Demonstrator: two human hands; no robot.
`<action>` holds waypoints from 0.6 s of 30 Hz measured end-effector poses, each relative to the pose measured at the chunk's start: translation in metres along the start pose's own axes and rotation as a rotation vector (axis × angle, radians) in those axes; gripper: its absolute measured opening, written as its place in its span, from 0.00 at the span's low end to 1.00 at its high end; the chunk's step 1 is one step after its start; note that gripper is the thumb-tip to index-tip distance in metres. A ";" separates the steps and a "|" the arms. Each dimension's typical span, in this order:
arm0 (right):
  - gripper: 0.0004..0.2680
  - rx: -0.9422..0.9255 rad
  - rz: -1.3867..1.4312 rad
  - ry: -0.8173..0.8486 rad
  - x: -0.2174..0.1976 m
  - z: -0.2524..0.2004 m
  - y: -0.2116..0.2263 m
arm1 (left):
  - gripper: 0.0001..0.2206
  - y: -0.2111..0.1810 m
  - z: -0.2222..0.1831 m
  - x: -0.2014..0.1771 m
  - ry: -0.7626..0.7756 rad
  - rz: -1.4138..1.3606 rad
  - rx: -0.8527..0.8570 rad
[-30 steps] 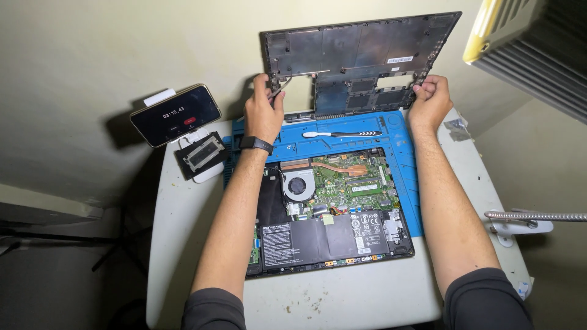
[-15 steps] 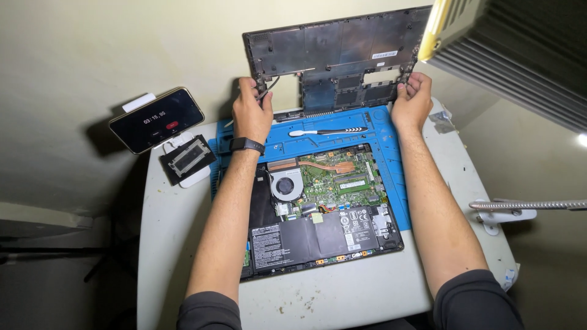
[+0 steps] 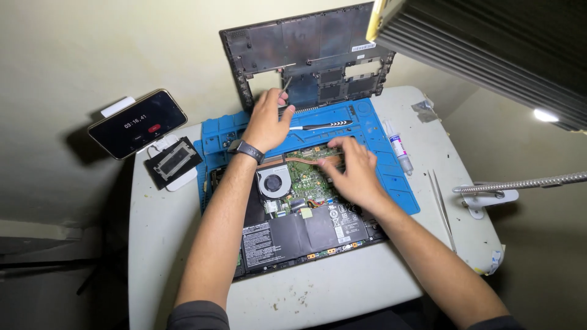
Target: Disassembling a laptop by prying open the outer casing and removing internal panels to access the hardware.
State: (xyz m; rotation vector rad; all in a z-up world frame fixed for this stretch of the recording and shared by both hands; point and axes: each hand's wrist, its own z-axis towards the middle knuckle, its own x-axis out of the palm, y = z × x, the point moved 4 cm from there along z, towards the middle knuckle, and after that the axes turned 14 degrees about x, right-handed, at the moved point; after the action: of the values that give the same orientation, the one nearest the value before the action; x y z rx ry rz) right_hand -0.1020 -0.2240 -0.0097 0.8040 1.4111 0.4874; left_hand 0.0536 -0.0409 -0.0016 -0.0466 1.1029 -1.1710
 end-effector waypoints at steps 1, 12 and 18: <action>0.14 0.001 0.000 -0.003 0.000 -0.006 -0.001 | 0.10 0.007 0.005 0.008 0.001 -0.001 0.003; 0.07 -0.240 -0.007 -0.199 -0.002 -0.027 -0.019 | 0.12 -0.005 0.046 0.064 0.235 0.058 0.110; 0.06 -0.237 0.050 -0.214 0.002 -0.029 -0.027 | 0.07 0.074 0.056 0.152 0.241 0.193 0.002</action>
State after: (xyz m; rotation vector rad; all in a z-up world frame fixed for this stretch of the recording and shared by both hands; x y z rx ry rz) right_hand -0.1339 -0.2343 -0.0299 0.6792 1.1143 0.5779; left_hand 0.1397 -0.1484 -0.1145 0.2032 1.2876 -1.0214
